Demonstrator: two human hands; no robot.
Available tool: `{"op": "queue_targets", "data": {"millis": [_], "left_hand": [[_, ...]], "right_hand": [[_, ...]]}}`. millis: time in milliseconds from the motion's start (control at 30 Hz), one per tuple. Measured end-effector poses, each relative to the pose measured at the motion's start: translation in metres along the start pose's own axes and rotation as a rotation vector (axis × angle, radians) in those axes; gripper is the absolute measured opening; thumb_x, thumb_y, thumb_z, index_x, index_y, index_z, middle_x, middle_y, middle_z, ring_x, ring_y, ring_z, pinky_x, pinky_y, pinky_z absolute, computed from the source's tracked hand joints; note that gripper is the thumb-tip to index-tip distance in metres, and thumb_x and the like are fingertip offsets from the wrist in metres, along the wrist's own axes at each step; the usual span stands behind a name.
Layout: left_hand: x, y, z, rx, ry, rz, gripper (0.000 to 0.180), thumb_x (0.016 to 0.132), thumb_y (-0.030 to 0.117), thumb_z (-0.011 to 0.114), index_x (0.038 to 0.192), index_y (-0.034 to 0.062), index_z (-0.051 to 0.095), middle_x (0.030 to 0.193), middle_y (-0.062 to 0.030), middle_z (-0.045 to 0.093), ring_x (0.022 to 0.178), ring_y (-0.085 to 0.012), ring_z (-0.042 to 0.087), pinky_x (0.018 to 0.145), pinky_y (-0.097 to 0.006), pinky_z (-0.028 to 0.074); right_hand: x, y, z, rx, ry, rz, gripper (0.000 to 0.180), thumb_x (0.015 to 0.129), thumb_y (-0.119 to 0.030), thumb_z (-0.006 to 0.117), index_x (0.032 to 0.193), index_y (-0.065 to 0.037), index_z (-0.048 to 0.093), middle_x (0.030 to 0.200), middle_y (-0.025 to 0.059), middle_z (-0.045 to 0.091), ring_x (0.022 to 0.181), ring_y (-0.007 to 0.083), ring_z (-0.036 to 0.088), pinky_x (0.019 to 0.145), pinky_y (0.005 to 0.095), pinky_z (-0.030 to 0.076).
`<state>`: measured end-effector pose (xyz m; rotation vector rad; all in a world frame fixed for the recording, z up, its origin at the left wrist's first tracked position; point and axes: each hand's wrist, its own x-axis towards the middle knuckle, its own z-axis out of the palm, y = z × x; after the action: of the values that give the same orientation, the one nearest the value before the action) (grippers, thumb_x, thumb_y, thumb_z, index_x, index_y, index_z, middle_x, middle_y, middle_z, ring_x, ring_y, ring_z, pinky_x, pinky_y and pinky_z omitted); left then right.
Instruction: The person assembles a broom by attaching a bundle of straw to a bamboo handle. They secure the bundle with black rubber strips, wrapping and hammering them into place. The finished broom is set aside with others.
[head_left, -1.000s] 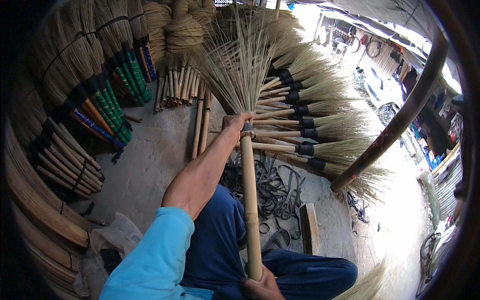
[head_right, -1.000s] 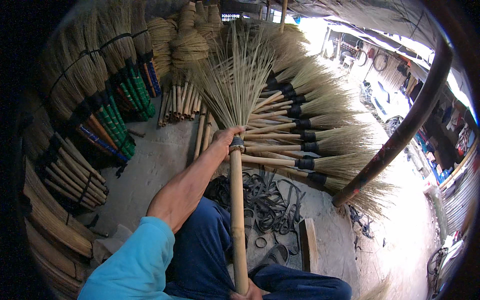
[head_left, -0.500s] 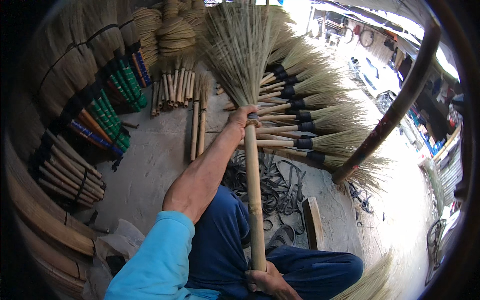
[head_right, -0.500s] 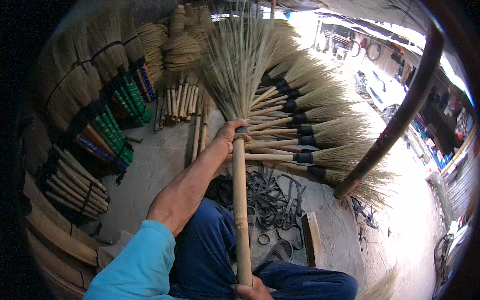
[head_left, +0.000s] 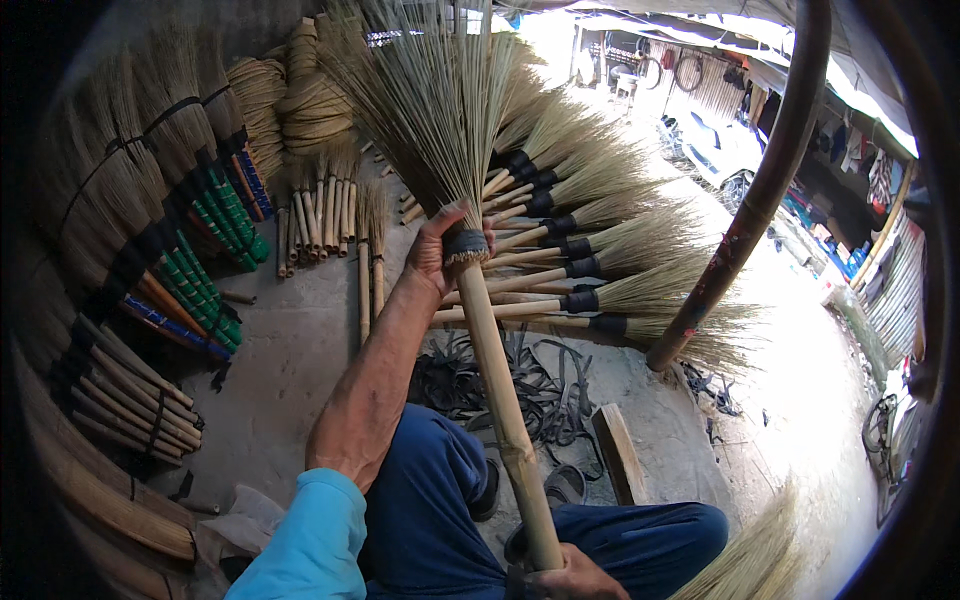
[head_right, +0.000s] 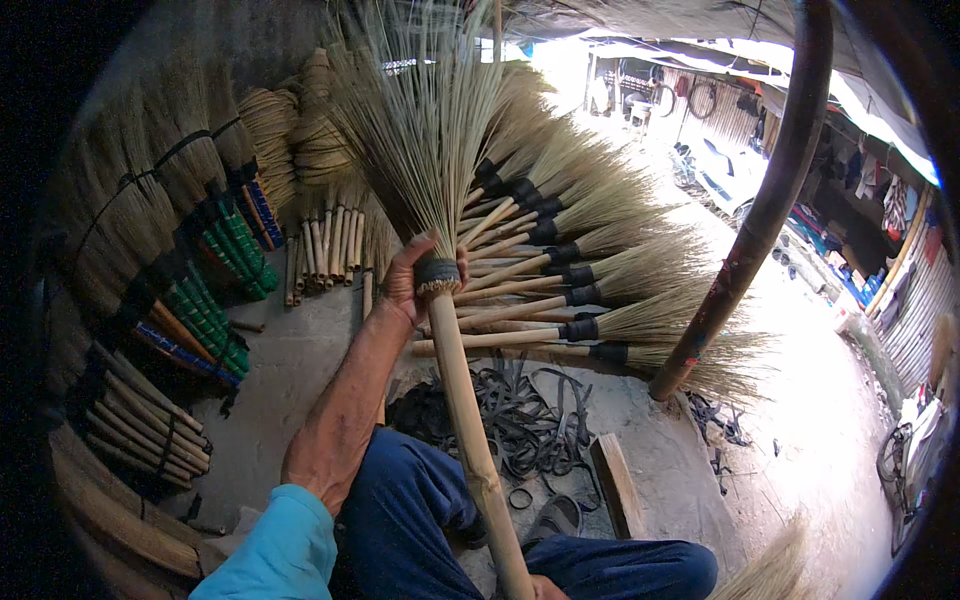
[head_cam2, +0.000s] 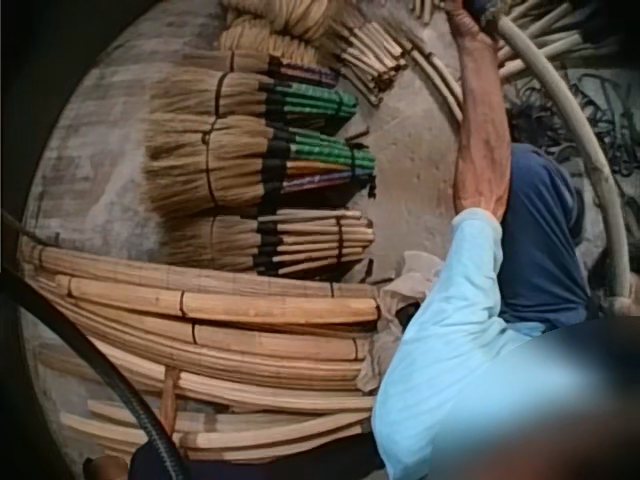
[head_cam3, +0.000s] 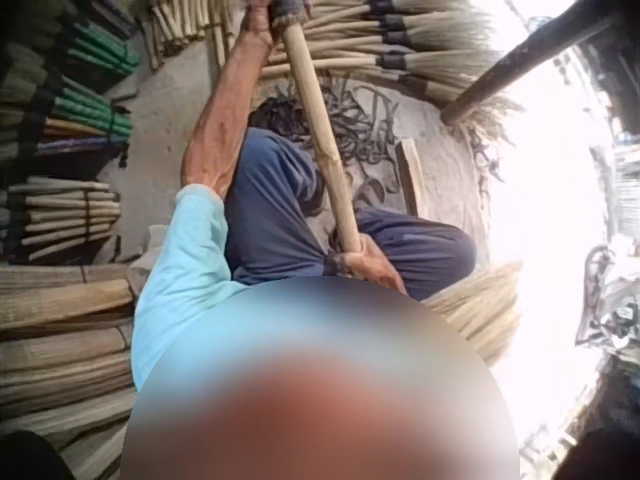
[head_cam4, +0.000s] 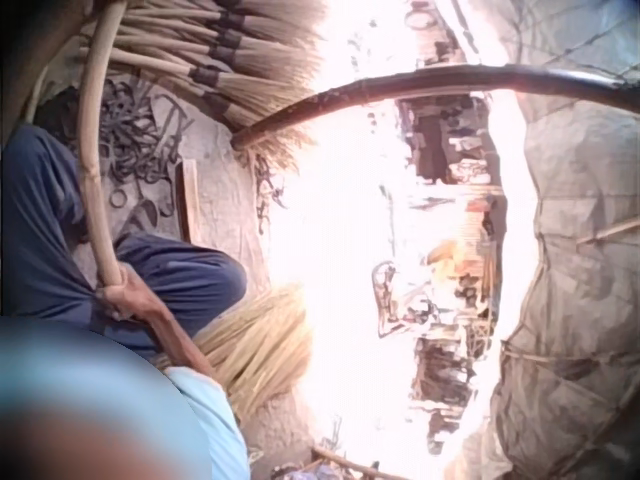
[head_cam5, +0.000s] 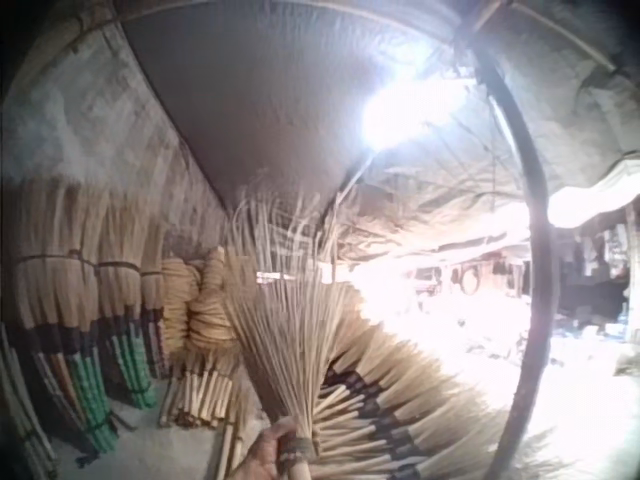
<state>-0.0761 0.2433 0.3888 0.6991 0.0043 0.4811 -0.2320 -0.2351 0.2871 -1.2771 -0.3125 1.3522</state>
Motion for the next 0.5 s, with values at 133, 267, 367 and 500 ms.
{"op": "queue_targets", "data": {"millis": [133, 267, 367, 500], "left_hand": [[0.01, -0.013, -0.008, 0.172, 0.158, 0.02, 0.061, 0.086, 0.026, 0.093, 0.129, -0.0028, 0.062, 0.099, -0.0202, 0.074, 0.079, -0.0294, 0.079, 0.071, -0.044, 0.073], [0.018, -0.02, -0.022, 0.283, 0.242, 0.028, 0.058, 0.087, 0.029, 0.092, 0.125, -0.0038, 0.064, 0.096, -0.0195, 0.075, 0.075, -0.0288, 0.08, 0.069, -0.042, 0.073], [0.016, -0.024, -0.029, 0.38, 0.3, 0.059, 0.059, 0.087, 0.032, 0.092, 0.124, -0.0042, 0.064, 0.095, -0.0196, 0.076, 0.075, -0.0281, 0.08, 0.069, -0.041, 0.073], [0.01, -0.024, -0.032, 0.408, 0.295, 0.106, 0.063, 0.085, 0.037, 0.095, 0.124, -0.0032, 0.066, 0.094, -0.0186, 0.076, 0.076, -0.0268, 0.081, 0.07, -0.041, 0.073]], "right_hand": [[0.001, 0.018, 0.002, 0.01, -0.04, 0.02, 0.022, 0.09, -0.014, 0.078, 0.107, -0.007, 0.067, 0.084, 0.0056, 0.066, 0.064, 0.0166, 0.063, 0.057, 0.035, 0.051], [0.013, 0.027, -0.004, -0.088, 0.019, 0.216, 0.033, 0.09, -0.022, 0.079, 0.111, -0.002, 0.064, 0.08, 0.0039, 0.065, 0.066, 0.0135, 0.062, 0.061, 0.0294, 0.049], [0.026, 0.028, -0.005, -0.086, 0.026, 0.076, 0.028, 0.091, -0.021, 0.076, 0.107, -0.002, 0.062, 0.077, 0.0047, 0.064, 0.064, 0.0144, 0.062, 0.058, 0.03, 0.048], [0.037, 0.02, 0.004, -0.14, 0.25, 0.031, 0.03, 0.089, -0.015, 0.078, 0.112, -0.001, 0.064, 0.079, 0.0035, 0.064, 0.065, 0.0141, 0.063, 0.059, 0.0308, 0.051]]}}
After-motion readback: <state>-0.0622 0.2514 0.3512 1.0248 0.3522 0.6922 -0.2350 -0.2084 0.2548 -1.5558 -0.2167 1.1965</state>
